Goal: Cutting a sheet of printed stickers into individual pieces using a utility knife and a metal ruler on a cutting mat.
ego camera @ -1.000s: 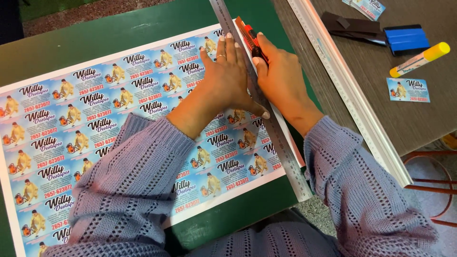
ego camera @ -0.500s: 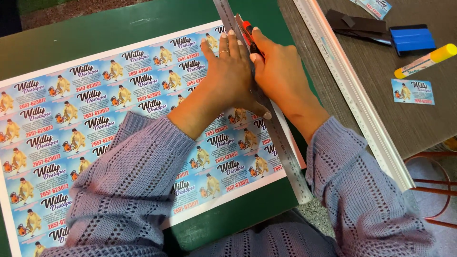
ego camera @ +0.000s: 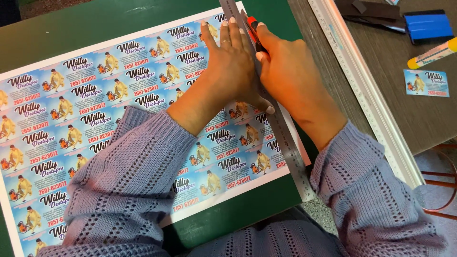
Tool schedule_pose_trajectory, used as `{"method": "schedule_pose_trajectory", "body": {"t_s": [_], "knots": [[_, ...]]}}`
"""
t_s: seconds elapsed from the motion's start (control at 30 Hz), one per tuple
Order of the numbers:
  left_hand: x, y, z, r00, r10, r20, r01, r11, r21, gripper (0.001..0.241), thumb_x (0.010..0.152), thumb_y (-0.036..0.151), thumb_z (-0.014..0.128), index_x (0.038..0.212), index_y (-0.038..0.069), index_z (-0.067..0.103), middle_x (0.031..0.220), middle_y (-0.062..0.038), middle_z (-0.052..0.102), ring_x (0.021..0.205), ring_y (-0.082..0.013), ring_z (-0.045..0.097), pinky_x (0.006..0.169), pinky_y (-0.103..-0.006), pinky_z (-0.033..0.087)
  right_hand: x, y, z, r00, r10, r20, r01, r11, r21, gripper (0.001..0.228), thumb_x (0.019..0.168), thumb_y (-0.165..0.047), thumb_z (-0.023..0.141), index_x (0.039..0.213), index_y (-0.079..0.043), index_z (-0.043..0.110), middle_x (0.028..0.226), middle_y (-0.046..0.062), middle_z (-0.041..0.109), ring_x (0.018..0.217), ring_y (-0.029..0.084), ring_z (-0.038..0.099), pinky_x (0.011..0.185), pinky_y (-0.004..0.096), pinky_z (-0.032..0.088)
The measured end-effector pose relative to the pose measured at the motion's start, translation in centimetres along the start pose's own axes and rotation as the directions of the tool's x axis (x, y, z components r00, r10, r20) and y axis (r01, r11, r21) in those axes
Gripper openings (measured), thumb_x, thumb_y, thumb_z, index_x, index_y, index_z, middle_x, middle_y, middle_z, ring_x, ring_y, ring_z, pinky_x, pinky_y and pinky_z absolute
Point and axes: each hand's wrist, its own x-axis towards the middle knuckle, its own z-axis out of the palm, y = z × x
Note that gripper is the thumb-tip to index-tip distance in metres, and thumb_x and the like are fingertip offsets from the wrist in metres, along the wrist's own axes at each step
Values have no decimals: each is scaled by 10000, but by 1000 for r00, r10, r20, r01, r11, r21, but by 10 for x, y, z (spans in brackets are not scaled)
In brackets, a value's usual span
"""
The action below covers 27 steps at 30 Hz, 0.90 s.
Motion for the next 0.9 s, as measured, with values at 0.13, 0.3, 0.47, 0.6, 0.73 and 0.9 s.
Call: {"method": "schedule_pose_trajectory", "body": {"t_s": [0.13, 0.3, 0.47, 0.6, 0.73, 0.9], "knots": [[5, 1, 5, 995, -25, 92, 25, 1000, 7, 1762, 491, 1182, 554, 1598, -105, 81, 1668, -378, 43, 1553, -534, 60, 1043, -888, -8, -12, -3, -6, 1000, -2, 6, 2, 1000, -10, 513, 963, -93, 619, 1470, -55, 546, 991, 219, 754, 758, 607, 600, 569, 658, 431], [2, -2, 11, 998, 5, -68, -6, 1000, -4, 1853, 366, 1223, 593, 1575, -124, 198, 1634, -395, 181, 1528, -522, 192, 1051, -868, 41, -29, -3, -7, 1000, 6, 29, -5, 999, -37, 521, 953, -87, 618, 1463, -70, 513, 985, 187, 761, 723, 603, 604, 530, 668, 423], [4, -1, 18, 997, 10, -82, -9, 1000, 13, 1706, 489, 1164, 545, 1593, -90, 201, 1644, -378, 177, 1533, -515, 183, 1053, -870, 42, -49, -6, -12, 999, -17, 29, 17, 1000, -3, 518, 971, -41, 622, 1476, -18, 506, 877, 197, 737, 682, 544, 601, 501, 609, 385], [4, -3, 14, 998, 5, -63, -4, 1000, 8, 1930, 315, 1277, 559, 1581, -129, 176, 1646, -385, 175, 1538, -512, 176, 1059, -865, 20, -66, -7, -16, 999, 7, 35, -7, 1000, 11, 529, 972, -63, 608, 1488, -46, 495, 870, 235, 721, 701, 549, 601, 489, 618, 357], [3, -1, 6, 1000, -25, -13, 25, 1000, -16, 1945, 291, 1257, 617, 1584, -120, 151, 1666, -348, 160, 1552, -475, 157, 1078, -844, 11, -84, -18, -30, 995, 47, 89, -50, 998, 34, 517, 1002, -58, 560, 1511, -22, 480, 764, 234, 676, 624, 492, 576, 489, 585, 331], [4, -2, 7, 1000, -5, -18, 5, 999, -36, 1911, 329, 1212, 656, 1583, -129, 126, 1659, -378, 149, 1553, -489, 142, 1065, -846, -21, -112, -14, -30, 986, 105, 130, -107, 994, 6, 562, 1018, -107, 546, 1569, -68, 443, 776, 204, 640, 644, 454, 558, 501, 564, 376]]}}
